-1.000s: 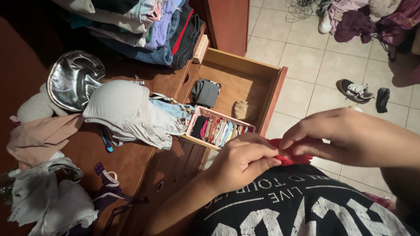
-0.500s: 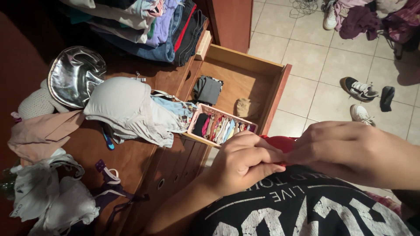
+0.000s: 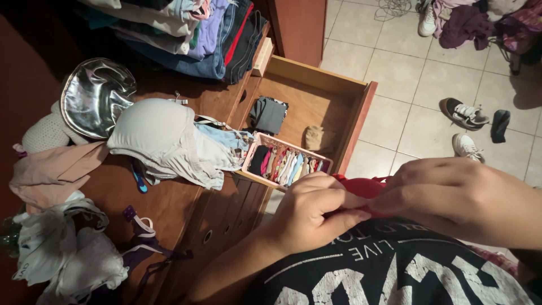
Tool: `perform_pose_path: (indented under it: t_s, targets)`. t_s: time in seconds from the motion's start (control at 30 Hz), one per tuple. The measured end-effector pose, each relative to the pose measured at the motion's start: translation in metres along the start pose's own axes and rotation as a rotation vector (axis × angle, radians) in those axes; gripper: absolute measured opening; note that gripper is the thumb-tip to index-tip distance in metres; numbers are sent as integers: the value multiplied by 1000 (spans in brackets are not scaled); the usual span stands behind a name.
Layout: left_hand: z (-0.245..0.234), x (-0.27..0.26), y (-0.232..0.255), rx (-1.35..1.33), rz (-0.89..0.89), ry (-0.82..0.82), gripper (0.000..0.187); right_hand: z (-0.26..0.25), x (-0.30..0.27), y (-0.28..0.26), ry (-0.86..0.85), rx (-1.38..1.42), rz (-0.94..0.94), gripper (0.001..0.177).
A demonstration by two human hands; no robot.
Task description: Organizing and folding undergarments into a drawer organizer inside a dresser.
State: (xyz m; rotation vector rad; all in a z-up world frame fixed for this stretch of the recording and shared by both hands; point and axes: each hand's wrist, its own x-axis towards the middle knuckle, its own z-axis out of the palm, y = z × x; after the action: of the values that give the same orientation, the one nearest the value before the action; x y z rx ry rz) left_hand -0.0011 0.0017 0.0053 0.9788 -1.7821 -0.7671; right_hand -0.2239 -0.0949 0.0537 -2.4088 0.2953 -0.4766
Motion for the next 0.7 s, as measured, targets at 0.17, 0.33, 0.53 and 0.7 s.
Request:
perform_pose_path:
  t_s: [0.17,0.33,0.53,0.7]
  targets:
    - [4,-2,0,-88,-45,-11,11,6,-1,2,-17,9,36,9]
    - [10,-4,-18,-124,-30,-28,8,15,-1,16,-1,-28,55,13]
    - [-5,9,-25,-170,-144,109,23,6,23,55,213,-129,30,32]
    - [-30,14,-45,-482,-440,326,15,17,10,90,230,306,126,44]
